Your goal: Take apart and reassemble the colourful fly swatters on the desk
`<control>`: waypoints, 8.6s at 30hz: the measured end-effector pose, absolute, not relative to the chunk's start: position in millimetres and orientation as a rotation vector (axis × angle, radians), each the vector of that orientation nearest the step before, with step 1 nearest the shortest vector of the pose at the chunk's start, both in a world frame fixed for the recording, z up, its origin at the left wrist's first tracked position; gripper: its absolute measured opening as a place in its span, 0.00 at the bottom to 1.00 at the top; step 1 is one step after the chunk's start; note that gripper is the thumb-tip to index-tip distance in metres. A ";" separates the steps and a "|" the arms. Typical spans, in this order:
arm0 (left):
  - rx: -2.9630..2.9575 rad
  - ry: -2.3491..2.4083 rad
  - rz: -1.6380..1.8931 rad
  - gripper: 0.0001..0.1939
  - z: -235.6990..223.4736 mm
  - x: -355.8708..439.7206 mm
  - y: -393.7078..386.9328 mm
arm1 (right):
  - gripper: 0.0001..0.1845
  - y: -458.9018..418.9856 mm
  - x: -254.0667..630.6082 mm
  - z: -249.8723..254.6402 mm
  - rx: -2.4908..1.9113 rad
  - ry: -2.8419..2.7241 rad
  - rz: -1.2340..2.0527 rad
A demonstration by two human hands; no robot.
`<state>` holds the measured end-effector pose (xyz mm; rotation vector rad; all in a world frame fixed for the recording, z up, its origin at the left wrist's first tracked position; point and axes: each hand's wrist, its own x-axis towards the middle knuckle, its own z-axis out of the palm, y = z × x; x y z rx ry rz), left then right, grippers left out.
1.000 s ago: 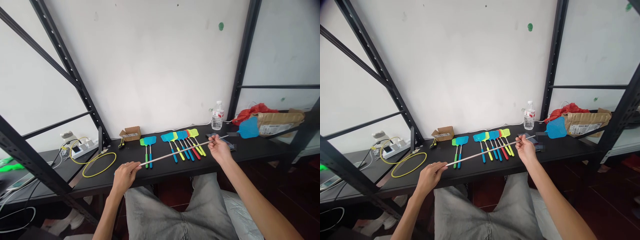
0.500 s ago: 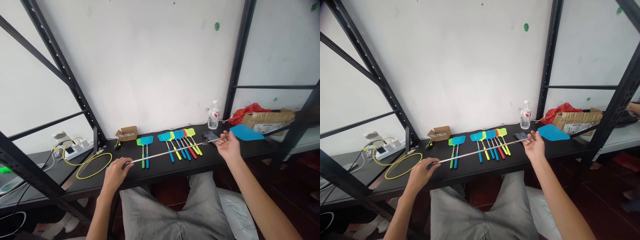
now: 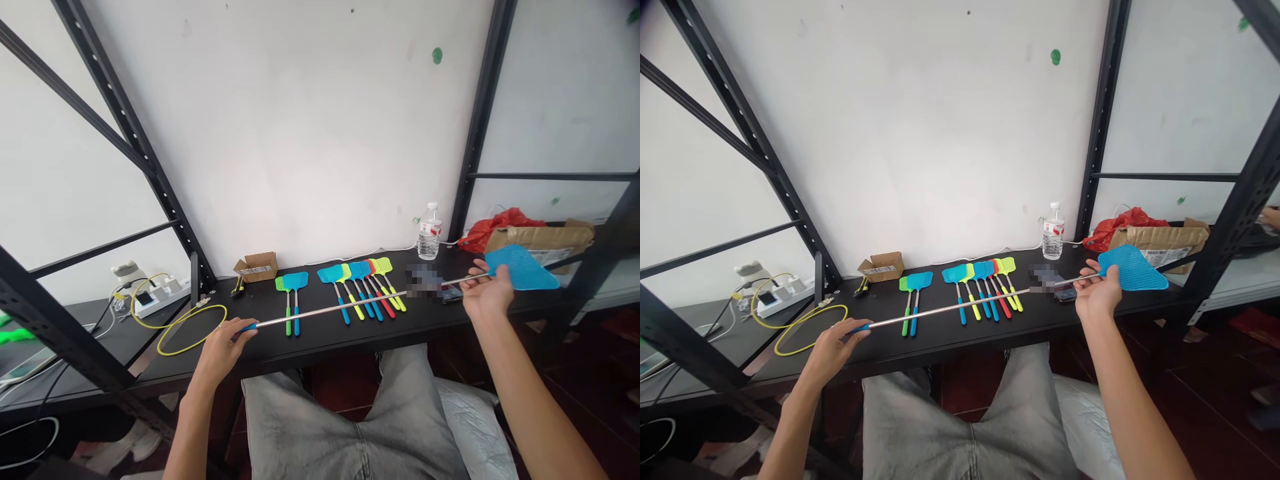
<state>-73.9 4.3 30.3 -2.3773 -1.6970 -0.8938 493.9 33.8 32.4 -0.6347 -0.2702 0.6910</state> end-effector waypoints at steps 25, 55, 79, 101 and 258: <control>-2.430 -1.812 -0.744 0.20 55.5 -35.6 -12.3 | 0.25 46.5 427.5 22.0 -0.653 -0.428 0.792; -2.425 -1.784 -0.719 0.17 53.6 8.9 -17.5 | 0.25 42.5 375.5 19.4 -0.622 -0.487 0.864; -2.659 -1.709 -0.891 0.24 35.7 81.1 -24.7 | 0.28 21.1 319.3 20.7 -0.606 -0.657 0.932; -2.633 -1.733 -0.957 0.21 37.6 96.6 -34.8 | 0.28 12.5 296.6 9.2 -0.634 -0.679 0.929; -2.542 -1.713 -0.549 0.20 30.0 102.9 -35.3 | 0.20 12.3 278.4 0.0 -0.787 -1.177 1.067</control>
